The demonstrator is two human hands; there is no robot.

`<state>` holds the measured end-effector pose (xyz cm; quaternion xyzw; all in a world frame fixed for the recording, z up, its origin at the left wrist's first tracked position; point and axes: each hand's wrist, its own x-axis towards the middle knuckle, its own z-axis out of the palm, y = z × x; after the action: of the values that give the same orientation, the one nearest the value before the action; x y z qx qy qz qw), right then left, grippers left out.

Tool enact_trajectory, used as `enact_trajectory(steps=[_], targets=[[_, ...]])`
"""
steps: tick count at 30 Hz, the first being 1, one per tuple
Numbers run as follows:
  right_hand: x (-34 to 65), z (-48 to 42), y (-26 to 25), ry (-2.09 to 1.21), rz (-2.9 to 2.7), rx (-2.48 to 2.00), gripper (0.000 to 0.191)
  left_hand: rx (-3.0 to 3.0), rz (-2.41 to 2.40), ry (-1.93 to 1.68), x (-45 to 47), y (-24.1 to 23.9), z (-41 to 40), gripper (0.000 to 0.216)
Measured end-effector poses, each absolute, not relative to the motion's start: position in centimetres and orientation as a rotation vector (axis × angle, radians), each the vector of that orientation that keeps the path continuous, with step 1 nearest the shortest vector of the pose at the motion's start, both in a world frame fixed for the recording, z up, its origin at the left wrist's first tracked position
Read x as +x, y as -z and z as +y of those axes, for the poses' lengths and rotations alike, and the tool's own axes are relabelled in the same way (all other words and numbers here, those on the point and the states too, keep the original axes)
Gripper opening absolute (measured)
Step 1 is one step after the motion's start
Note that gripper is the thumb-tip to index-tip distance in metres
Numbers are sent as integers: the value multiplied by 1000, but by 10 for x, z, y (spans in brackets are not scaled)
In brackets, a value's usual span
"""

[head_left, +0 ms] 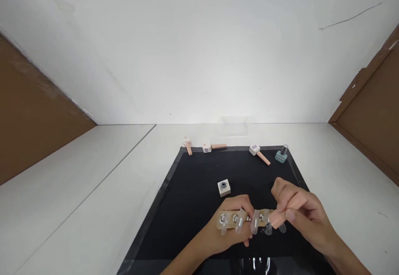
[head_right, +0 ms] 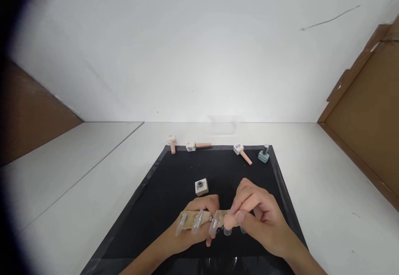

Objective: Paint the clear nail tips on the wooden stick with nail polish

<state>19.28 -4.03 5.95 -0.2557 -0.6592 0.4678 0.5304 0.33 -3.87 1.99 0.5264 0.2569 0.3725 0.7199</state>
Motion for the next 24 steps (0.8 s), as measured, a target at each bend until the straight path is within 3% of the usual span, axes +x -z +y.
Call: enact_trajectory(steps=[24], targets=[[190,-39,-59,-844,-1793,-643,19,1188,542,-840,5,-21,-37,30]])
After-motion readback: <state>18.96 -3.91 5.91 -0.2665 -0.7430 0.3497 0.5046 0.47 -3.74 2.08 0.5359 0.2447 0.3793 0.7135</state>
